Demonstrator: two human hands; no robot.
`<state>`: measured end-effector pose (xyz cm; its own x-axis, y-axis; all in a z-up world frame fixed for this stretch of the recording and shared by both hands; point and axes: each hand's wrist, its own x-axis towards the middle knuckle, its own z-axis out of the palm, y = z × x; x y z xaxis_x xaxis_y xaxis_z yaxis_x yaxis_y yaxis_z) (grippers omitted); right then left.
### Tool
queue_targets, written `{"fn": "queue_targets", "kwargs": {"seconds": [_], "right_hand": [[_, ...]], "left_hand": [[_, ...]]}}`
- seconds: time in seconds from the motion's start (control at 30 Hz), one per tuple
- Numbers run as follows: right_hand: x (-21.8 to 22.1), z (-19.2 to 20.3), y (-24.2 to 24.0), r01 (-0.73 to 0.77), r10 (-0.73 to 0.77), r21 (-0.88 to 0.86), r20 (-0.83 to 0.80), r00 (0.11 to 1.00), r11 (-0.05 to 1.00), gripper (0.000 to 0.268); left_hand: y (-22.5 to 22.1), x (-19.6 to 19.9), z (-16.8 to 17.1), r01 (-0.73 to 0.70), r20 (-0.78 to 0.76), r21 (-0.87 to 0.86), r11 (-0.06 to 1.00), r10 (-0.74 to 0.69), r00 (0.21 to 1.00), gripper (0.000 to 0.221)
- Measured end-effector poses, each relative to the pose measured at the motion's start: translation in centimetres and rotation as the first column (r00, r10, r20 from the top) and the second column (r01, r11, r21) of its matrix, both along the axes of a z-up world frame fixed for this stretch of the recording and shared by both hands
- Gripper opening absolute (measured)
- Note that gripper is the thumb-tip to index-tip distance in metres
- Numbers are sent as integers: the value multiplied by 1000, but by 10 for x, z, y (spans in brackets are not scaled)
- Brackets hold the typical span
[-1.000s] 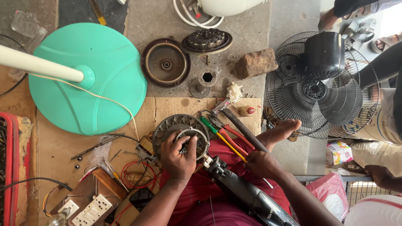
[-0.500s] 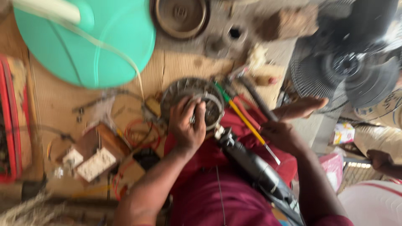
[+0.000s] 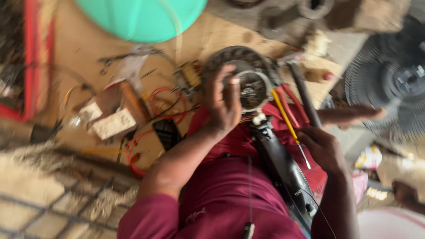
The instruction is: The person disassembles an electric fan motor by removing screws and separating the stator and rotor components. They use a screwdriver to loosen screws and then separate the internal parts by hand.
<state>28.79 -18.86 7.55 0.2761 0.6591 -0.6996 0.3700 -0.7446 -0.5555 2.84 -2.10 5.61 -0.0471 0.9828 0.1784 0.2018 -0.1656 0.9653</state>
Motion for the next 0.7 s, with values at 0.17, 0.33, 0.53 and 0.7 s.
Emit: {"fn": "queue_targets", "kwargs": {"seconds": [0.17, 0.33, 0.53, 0.7], "right_hand": [[5, -7, -22, 40, -40, 4, -9, 999, 999, 32], [7, -10, -36, 187, -186, 23, -50, 981, 982, 28], [11, -23, -53, 284, -284, 8, -32, 958, 959, 29], [19, -26, -79, 430, -421, 55, -128, 898, 901, 28]], "left_hand": [[12, -38, -2, 202, 587, -311, 929, 21, 809, 19], [58, -143, -16, -157, -135, -551, 819, 98, 986, 49], [87, -135, -92, -208, -376, -883, 422, -369, 850, 114], [100, -97, -128, -250, -404, -888, 386, -395, 825, 123]]}}
